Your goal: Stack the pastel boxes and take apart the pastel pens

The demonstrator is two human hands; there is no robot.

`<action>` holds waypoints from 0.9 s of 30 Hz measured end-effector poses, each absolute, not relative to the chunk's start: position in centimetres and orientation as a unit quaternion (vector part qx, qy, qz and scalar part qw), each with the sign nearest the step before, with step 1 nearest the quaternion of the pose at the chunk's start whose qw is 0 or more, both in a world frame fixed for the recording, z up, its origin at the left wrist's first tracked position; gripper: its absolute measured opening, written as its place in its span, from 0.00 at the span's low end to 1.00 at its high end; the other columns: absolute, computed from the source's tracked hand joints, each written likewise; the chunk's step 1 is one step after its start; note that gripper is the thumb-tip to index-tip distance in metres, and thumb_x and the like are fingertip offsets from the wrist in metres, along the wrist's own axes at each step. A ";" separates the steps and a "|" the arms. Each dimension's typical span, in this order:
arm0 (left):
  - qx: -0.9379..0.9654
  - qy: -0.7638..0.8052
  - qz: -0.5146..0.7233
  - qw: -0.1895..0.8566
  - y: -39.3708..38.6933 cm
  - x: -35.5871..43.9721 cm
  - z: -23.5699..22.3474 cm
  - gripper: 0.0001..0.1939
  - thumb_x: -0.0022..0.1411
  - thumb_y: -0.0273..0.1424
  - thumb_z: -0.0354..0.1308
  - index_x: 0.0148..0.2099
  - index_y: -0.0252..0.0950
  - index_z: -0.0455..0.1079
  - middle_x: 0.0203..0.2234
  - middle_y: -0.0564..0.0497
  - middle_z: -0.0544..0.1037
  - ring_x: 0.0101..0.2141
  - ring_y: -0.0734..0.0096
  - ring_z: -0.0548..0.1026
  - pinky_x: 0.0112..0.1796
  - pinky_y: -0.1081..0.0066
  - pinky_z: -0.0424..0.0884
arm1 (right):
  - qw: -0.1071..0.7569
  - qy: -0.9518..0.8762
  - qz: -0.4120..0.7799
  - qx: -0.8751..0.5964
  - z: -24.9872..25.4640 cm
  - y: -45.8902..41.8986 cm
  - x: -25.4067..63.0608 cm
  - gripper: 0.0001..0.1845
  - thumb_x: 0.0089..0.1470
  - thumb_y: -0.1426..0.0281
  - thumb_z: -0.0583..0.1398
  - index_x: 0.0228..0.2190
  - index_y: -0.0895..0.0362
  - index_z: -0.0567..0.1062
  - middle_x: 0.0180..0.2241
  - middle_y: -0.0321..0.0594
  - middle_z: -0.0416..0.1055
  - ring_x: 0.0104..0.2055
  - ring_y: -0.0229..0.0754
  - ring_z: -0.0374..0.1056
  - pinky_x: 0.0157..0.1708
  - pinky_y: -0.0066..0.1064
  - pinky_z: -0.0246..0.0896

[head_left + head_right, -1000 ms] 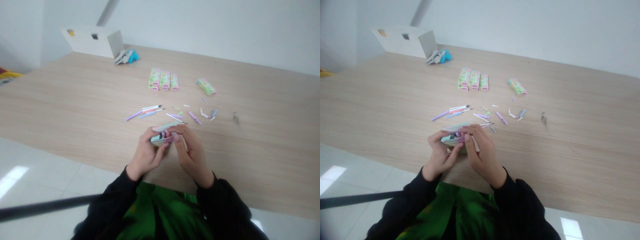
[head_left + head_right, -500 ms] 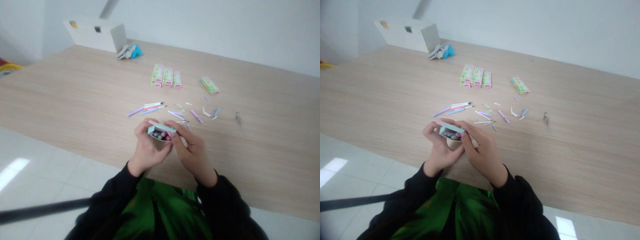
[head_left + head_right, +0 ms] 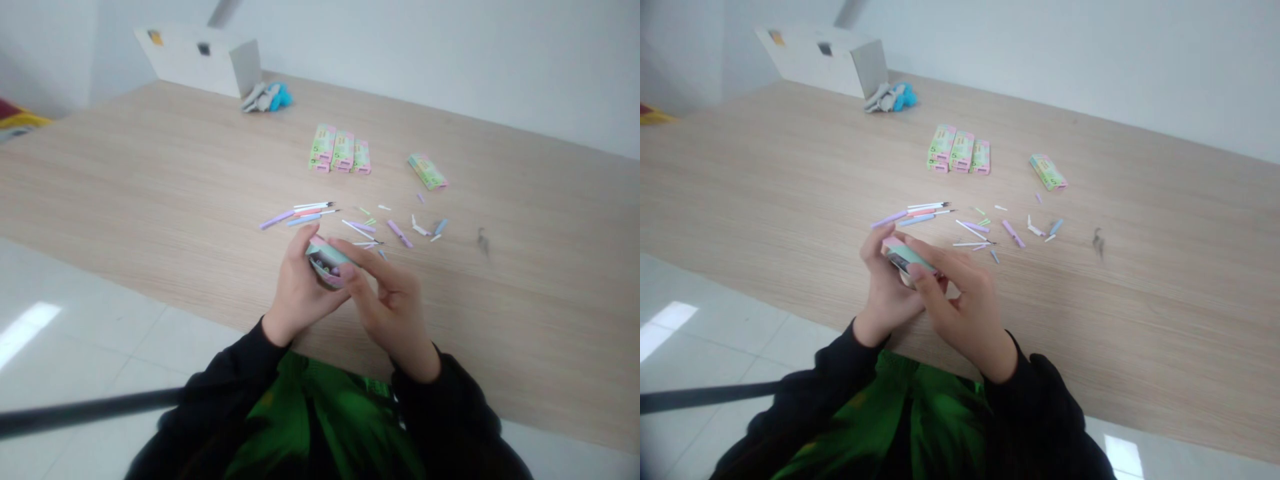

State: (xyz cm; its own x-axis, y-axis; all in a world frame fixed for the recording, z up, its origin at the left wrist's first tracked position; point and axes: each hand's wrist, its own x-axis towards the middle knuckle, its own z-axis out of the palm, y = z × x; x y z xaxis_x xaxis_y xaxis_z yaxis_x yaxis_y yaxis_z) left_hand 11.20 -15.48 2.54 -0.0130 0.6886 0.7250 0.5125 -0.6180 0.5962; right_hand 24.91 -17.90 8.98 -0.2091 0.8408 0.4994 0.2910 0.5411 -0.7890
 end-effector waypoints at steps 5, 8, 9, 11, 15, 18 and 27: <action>0.693 0.423 0.578 0.075 -15.2 11.5 1.1 0.52 0.54 0.40 0.70 0.68 0.44 0.38 0.54 0.39 0.66 0.52 0.50 0.74 0.50 0.50 0.73 | 0.515 -0.717 0.278 -0.380 8.7 -17.7 24.6 0.16 0.59 0.75 0.60 0.47 0.49 0.80 0.49 0.36 0.79 0.52 0.45 0.74 0.56 0.42 0.70; 0.683 0.416 0.597 0.058 -15.3 11.6 0.7 0.51 0.54 0.41 0.69 0.69 0.42 0.41 0.57 0.38 0.63 0.55 0.50 0.72 0.51 0.52 0.73 | 0.528 -0.693 0.279 -0.405 8.7 -17.7 24.4 0.17 0.59 0.77 0.60 0.46 0.49 0.80 0.45 0.37 0.80 0.48 0.42 0.76 0.51 0.37 0.72; 0.684 0.416 0.597 0.056 -15.3 11.7 0.7 0.50 0.54 0.42 0.69 0.69 0.41 0.42 0.57 0.38 0.63 0.54 0.51 0.72 0.50 0.54 0.73 | 0.529 -0.689 0.279 -0.410 8.7 -17.7 24.3 0.17 0.59 0.77 0.60 0.46 0.50 0.80 0.45 0.37 0.80 0.47 0.42 0.76 0.50 0.36 0.73; 0.690 0.419 0.587 0.059 -15.3 11.6 1.0 0.49 0.56 0.43 0.68 0.69 0.39 0.42 0.57 0.38 0.64 0.53 0.54 0.73 0.49 0.57 0.73 | 0.525 -0.699 0.270 -0.405 8.9 -17.7 24.2 0.16 0.58 0.78 0.59 0.44 0.50 0.81 0.44 0.37 0.80 0.48 0.41 0.76 0.52 0.37 0.72; 0.711 0.402 0.575 0.050 -15.2 11.4 1.4 0.47 0.59 0.44 0.65 0.70 0.39 0.42 0.56 0.38 0.64 0.50 0.57 0.73 0.48 0.59 0.73 | 0.506 -0.734 0.235 -0.387 9.2 -17.9 24.2 0.17 0.59 0.79 0.58 0.43 0.49 0.81 0.47 0.37 0.79 0.51 0.42 0.74 0.55 0.40 0.70; 0.720 0.359 0.591 0.056 -14.9 11.3 1.3 0.43 0.63 0.40 0.63 0.70 0.43 0.40 0.50 0.43 0.67 0.45 0.62 0.73 0.45 0.61 0.73 | 0.494 -0.749 0.218 -0.383 9.1 -18.1 24.3 0.18 0.59 0.79 0.58 0.46 0.50 0.79 0.49 0.38 0.78 0.52 0.42 0.73 0.54 0.39 0.70; 0.733 0.313 0.600 0.063 -14.9 11.1 1.4 0.31 0.63 0.33 0.62 0.63 0.47 0.52 0.44 0.48 0.65 0.43 0.63 0.68 0.42 0.61 0.72 | 0.488 -0.782 0.132 -0.365 7.7 -18.2 24.9 0.17 0.60 0.79 0.58 0.48 0.53 0.74 0.48 0.45 0.74 0.51 0.43 0.71 0.51 0.39 0.71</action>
